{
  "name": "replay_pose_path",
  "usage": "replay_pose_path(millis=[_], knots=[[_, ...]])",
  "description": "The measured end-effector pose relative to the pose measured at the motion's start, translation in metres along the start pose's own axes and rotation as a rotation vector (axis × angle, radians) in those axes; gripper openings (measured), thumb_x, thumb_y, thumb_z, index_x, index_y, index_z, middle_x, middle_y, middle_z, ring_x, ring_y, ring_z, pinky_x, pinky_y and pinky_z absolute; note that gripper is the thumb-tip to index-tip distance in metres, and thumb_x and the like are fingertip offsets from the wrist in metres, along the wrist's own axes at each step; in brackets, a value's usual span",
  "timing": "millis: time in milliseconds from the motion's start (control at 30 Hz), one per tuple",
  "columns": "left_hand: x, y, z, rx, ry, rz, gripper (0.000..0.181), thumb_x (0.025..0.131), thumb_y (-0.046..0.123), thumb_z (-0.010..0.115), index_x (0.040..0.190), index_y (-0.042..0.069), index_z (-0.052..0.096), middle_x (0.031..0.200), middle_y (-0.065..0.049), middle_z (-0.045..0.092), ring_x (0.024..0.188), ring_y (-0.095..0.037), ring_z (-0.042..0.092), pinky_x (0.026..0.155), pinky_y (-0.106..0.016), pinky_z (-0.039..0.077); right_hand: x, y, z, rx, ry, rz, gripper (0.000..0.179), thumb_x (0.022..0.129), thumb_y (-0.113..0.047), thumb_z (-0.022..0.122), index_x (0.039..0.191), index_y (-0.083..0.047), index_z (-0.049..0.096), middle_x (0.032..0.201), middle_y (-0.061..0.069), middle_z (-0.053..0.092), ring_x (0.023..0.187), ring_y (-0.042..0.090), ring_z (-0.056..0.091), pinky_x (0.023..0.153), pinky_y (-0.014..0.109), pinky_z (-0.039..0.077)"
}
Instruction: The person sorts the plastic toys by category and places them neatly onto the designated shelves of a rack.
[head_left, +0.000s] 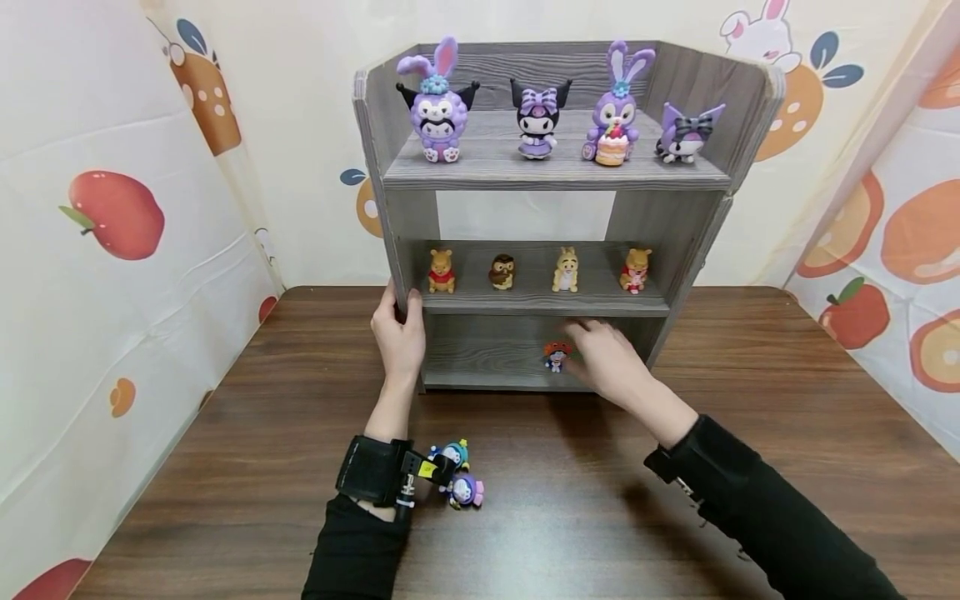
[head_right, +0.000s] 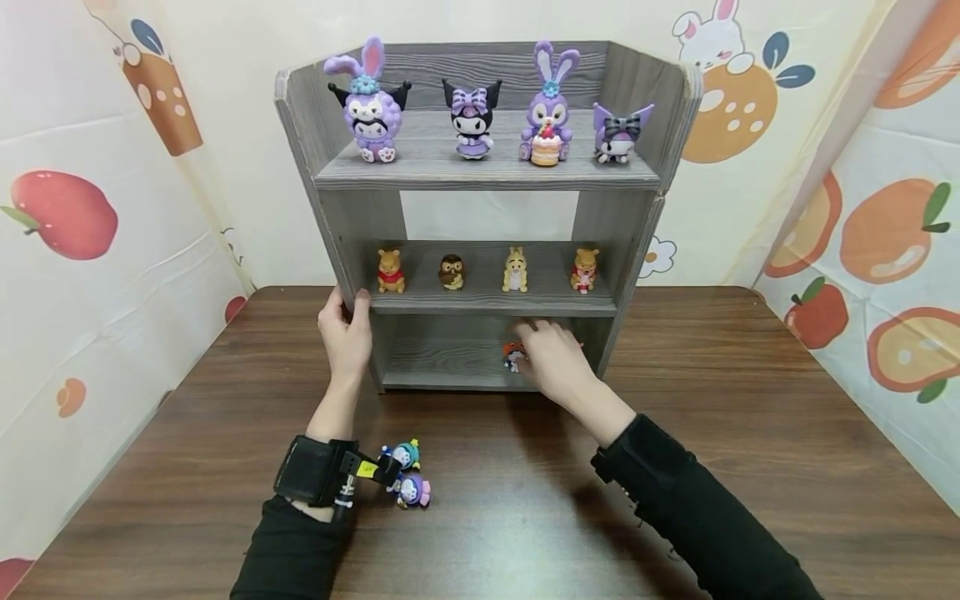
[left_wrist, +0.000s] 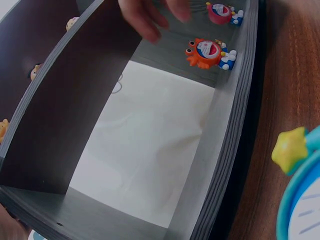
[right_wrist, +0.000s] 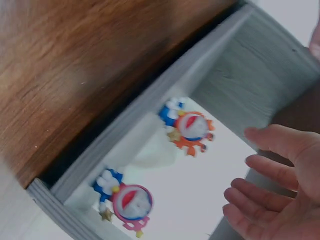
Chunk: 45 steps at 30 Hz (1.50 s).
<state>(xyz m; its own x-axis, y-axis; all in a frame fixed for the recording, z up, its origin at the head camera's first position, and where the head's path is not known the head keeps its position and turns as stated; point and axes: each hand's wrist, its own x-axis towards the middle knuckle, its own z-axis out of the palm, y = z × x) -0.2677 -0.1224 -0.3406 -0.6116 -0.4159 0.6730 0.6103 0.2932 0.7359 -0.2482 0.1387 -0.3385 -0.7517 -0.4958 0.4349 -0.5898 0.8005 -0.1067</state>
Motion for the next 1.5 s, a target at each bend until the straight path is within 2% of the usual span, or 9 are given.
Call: replay_pose_path(millis=[167, 300, 467, 633, 800, 933, 1033, 1367, 1500], knots=[[0.0, 0.003, 0.0, -0.002, 0.0, 0.005, 0.026, 0.084, 0.0, 0.048, 0.107, -0.003, 0.059, 0.089, -0.018, 0.061, 0.07, -0.014, 0.047, 0.061, -0.025, 0.038, -0.016, -0.006, -0.018, 0.058, 0.28, -0.128, 0.027, 0.072, -0.004, 0.068, 0.098, -0.001, 0.061, 0.091, 0.01, 0.06, 0.084, 0.025, 0.054, 0.069, 0.038, 0.045], [-0.002, 0.02, -0.002, -0.004, 0.009, 0.008, 0.026, 0.082, -0.005, 0.047, 0.105, -0.008, 0.058, 0.089, -0.024, 0.06, 0.07, -0.017, 0.047, 0.061, -0.024, 0.038, -0.025, -0.006, -0.03, 0.102, 0.566, -0.163, 0.018, 0.077, -0.007, 0.059, 0.094, 0.001, 0.062, 0.086, 0.011, 0.062, 0.078, 0.024, 0.055, 0.068, 0.035, 0.044], [-0.003, 0.026, -0.003, 0.002, 0.01, -0.007, 0.028, 0.082, -0.005, 0.046, 0.108, -0.009, 0.057, 0.095, -0.025, 0.06, 0.074, -0.019, 0.05, 0.065, -0.025, 0.04, -0.027, -0.001, -0.042, 0.184, 0.893, -0.047, 0.019, 0.079, -0.009, 0.054, 0.089, 0.004, 0.063, 0.079, 0.015, 0.061, 0.071, 0.026, 0.054, 0.067, 0.024, 0.039], [-0.002, 0.006, -0.002, 0.014, 0.004, -0.018, 0.028, 0.084, 0.001, 0.048, 0.109, -0.002, 0.059, 0.093, -0.018, 0.062, 0.073, -0.016, 0.05, 0.064, -0.026, 0.04, -0.026, 0.006, -0.048, 0.246, 1.055, 0.125, 0.022, 0.076, -0.004, 0.06, 0.096, 0.003, 0.061, 0.087, 0.017, 0.058, 0.076, 0.029, 0.052, 0.065, 0.019, 0.034], [-0.002, 0.0, -0.001, 0.011, 0.006, 0.013, 0.023, 0.084, 0.004, 0.047, 0.103, -0.002, 0.06, 0.072, -0.014, 0.056, 0.06, -0.014, 0.043, 0.054, -0.026, 0.034, -0.023, 0.017, -0.048, 0.332, 1.06, 0.297, 0.037, 0.076, -0.004, 0.062, 0.112, 0.001, 0.053, 0.109, 0.009, 0.05, 0.095, 0.024, 0.046, 0.071, 0.023, 0.035], [-0.001, 0.002, -0.001, -0.004, -0.003, 0.031, 0.017, 0.085, 0.002, 0.047, 0.095, -0.005, 0.059, 0.056, -0.008, 0.037, 0.049, -0.012, 0.029, 0.046, -0.025, 0.024, -0.02, 0.025, -0.045, 0.432, 0.967, 0.41, 0.047, 0.079, -0.007, 0.061, 0.122, -0.002, 0.044, 0.118, 0.007, 0.046, 0.103, 0.02, 0.045, 0.077, 0.024, 0.035], [-0.002, 0.014, -0.002, -0.012, -0.009, 0.028, 0.018, 0.084, -0.002, 0.046, 0.096, -0.008, 0.058, 0.056, -0.008, 0.037, 0.048, -0.011, 0.028, 0.046, -0.024, 0.024, -0.019, 0.029, -0.042, 0.519, 0.891, 0.465, 0.049, 0.081, -0.01, 0.06, 0.127, -0.007, 0.041, 0.121, 0.007, 0.046, 0.106, 0.019, 0.047, 0.079, 0.025, 0.037], [-0.001, 0.002, 0.0, -0.007, -0.007, 0.028, 0.018, 0.085, 0.003, 0.047, 0.096, -0.004, 0.059, 0.057, -0.009, 0.039, 0.049, -0.012, 0.03, 0.046, -0.025, 0.025, -0.018, 0.022, -0.044, 0.564, 0.757, 0.48, 0.042, 0.084, 0.001, 0.05, 0.125, 0.001, 0.044, 0.115, 0.018, 0.055, 0.096, 0.031, 0.055, 0.069, 0.016, 0.043], [0.0, 0.001, 0.0, -0.001, -0.005, 0.024, 0.019, 0.085, 0.003, 0.047, 0.098, -0.003, 0.06, 0.058, -0.009, 0.042, 0.05, -0.012, 0.032, 0.047, -0.025, 0.026, -0.017, 0.034, -0.035, 0.541, 0.752, 0.482, 0.037, 0.086, -0.003, 0.049, 0.122, -0.002, 0.049, 0.109, 0.017, 0.059, 0.092, 0.022, 0.057, 0.063, 0.009, 0.041]])
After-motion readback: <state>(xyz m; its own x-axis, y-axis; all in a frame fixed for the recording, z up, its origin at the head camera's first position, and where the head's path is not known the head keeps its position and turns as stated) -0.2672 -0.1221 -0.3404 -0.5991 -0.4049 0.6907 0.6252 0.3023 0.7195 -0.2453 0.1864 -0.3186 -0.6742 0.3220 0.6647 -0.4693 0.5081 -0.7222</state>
